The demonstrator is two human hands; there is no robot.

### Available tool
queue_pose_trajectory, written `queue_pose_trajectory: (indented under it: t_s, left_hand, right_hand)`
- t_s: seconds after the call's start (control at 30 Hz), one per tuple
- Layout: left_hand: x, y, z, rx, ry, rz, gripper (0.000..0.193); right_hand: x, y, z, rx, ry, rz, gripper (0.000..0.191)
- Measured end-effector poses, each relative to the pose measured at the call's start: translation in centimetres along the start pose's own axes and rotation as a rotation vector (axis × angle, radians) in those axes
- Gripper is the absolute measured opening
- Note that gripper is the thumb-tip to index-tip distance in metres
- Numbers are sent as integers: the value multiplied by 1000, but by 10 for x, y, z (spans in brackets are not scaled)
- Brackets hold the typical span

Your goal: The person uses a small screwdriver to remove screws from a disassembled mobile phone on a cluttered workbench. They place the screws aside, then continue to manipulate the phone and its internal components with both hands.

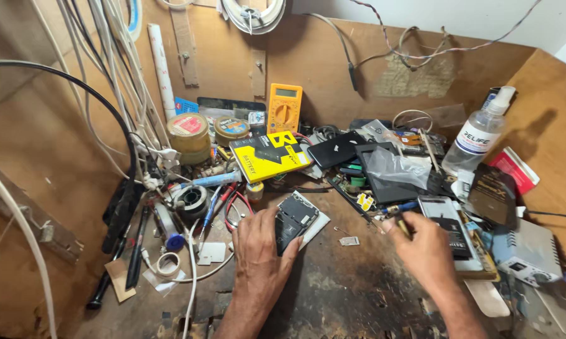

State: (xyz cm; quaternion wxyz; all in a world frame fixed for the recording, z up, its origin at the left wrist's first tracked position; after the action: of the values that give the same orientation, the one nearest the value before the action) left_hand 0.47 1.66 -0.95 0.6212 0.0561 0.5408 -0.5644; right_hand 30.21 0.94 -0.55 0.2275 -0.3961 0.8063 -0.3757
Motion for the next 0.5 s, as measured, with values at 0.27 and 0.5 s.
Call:
queue_pose_trajectory:
  t_s: [0.27, 0.5]
  left_hand:
    - [-2, -1, 1, -5, 2, -19, 72]
    - [-2, -2, 3, -18, 40, -44, 78]
  right_hand:
    - [13, 17, -13, 77, 59, -52, 31]
    - [30, 13, -35, -4, -91, -144, 30]
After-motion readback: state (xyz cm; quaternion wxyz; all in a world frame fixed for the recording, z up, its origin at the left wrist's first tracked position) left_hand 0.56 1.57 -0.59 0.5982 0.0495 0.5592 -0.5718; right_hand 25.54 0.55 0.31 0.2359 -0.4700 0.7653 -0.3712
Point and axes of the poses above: each hand's wrist, its own x-axis away from the middle knuckle, its own y-axis out of the palm, z = x × y, the point moved 2 cm from there along -x, towards the middle knuckle, and after that the axes turned 15 degrees about y, right-handed, at the moved point
